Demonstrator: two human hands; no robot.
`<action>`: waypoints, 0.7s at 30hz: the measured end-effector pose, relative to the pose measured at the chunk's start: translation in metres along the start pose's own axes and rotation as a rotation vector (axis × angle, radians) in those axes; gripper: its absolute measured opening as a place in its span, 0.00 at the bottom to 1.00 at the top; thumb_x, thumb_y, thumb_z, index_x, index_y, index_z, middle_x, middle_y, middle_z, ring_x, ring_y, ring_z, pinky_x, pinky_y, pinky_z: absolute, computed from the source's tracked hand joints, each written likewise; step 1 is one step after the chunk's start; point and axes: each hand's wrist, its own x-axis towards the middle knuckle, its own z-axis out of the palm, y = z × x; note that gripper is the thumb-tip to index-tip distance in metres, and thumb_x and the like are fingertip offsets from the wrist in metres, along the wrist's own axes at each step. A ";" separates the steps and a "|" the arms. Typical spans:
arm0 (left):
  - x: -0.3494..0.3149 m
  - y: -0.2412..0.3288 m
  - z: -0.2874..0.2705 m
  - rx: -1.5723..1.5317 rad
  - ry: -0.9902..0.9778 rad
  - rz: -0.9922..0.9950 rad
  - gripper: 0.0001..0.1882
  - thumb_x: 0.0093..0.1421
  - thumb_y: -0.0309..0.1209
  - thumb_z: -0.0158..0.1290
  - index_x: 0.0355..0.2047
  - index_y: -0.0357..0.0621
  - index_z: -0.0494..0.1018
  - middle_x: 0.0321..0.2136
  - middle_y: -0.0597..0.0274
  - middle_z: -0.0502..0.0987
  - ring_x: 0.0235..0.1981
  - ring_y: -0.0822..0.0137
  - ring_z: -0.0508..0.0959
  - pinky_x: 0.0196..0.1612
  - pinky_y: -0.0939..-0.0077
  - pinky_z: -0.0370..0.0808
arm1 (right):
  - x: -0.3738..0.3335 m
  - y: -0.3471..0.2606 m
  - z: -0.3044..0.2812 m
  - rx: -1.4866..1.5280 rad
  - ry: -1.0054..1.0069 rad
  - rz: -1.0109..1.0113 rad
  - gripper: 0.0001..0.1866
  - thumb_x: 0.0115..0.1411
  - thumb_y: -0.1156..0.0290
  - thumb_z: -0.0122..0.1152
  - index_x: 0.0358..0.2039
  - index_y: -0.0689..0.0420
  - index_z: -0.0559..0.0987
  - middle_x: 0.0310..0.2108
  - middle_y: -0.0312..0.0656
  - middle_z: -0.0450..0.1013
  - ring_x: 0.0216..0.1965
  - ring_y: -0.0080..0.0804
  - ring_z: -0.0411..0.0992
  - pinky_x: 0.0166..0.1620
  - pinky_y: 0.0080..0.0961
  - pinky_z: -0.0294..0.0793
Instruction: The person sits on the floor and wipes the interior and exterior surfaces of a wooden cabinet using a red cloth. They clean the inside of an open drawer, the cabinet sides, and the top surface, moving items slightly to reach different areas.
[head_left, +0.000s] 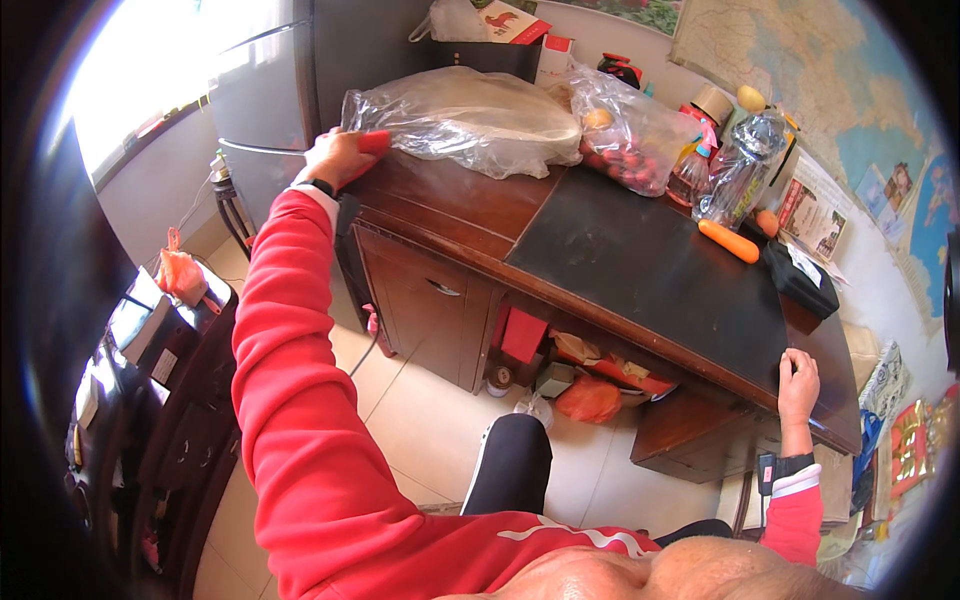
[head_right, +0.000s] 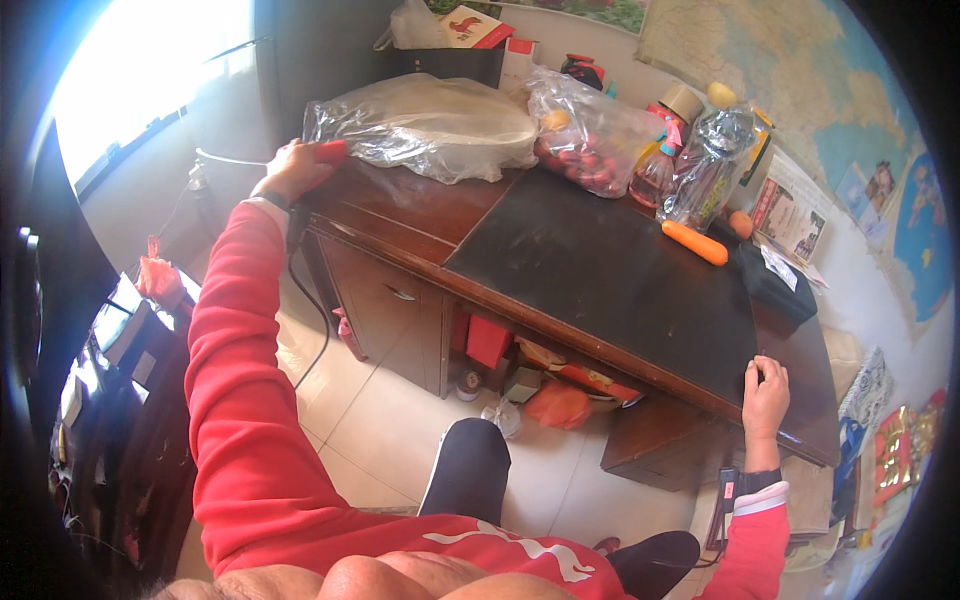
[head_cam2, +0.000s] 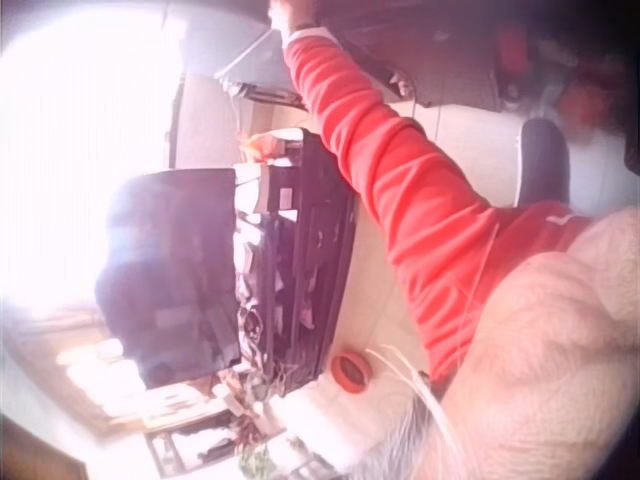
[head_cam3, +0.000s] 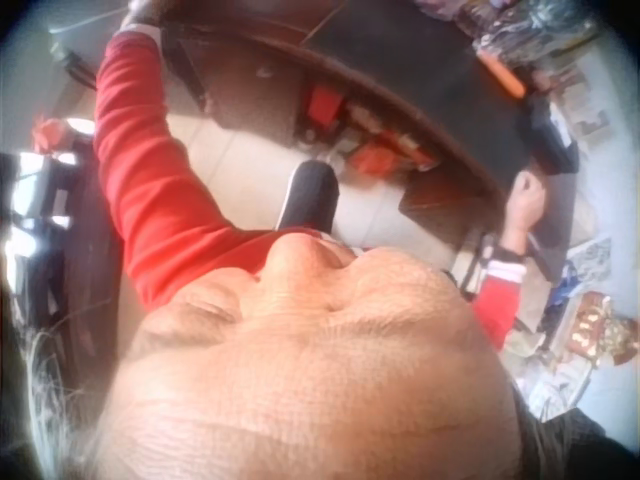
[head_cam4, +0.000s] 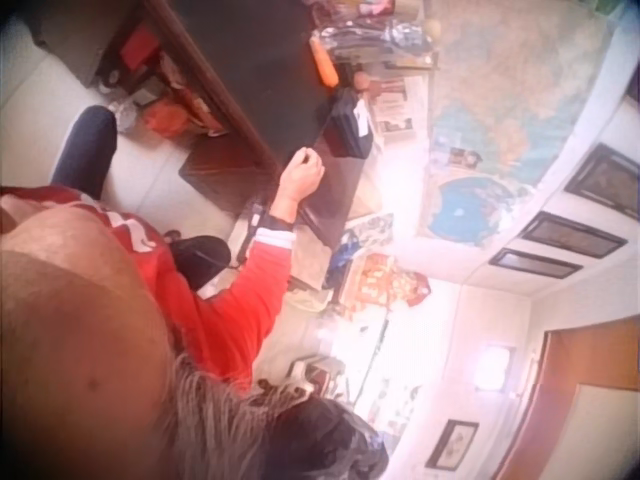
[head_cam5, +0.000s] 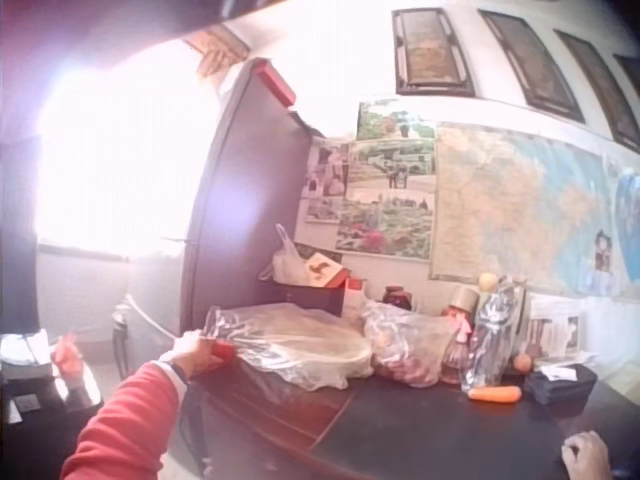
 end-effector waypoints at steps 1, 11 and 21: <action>0.005 -0.011 0.003 0.047 0.020 -0.074 0.31 0.60 0.56 0.64 0.60 0.61 0.78 0.57 0.50 0.78 0.58 0.44 0.79 0.59 0.49 0.79 | 0.000 -0.001 -0.001 0.017 -0.002 0.000 0.08 0.67 0.69 0.62 0.39 0.60 0.83 0.42 0.45 0.82 0.46 0.47 0.78 0.51 0.40 0.77; 0.074 -0.089 0.048 -0.179 0.004 -0.074 0.35 0.57 0.56 0.63 0.60 0.50 0.77 0.50 0.47 0.84 0.53 0.48 0.83 0.59 0.57 0.78 | 0.000 -0.003 -0.002 0.019 -0.011 0.029 0.07 0.68 0.70 0.62 0.39 0.61 0.82 0.42 0.45 0.82 0.45 0.46 0.78 0.51 0.39 0.77; 0.038 -0.089 0.026 -0.172 0.033 -0.193 0.32 0.54 0.51 0.62 0.55 0.47 0.80 0.47 0.46 0.85 0.50 0.47 0.84 0.57 0.59 0.79 | 0.001 -0.004 -0.001 0.008 -0.001 0.040 0.08 0.68 0.68 0.62 0.39 0.60 0.83 0.42 0.44 0.82 0.46 0.46 0.78 0.51 0.39 0.77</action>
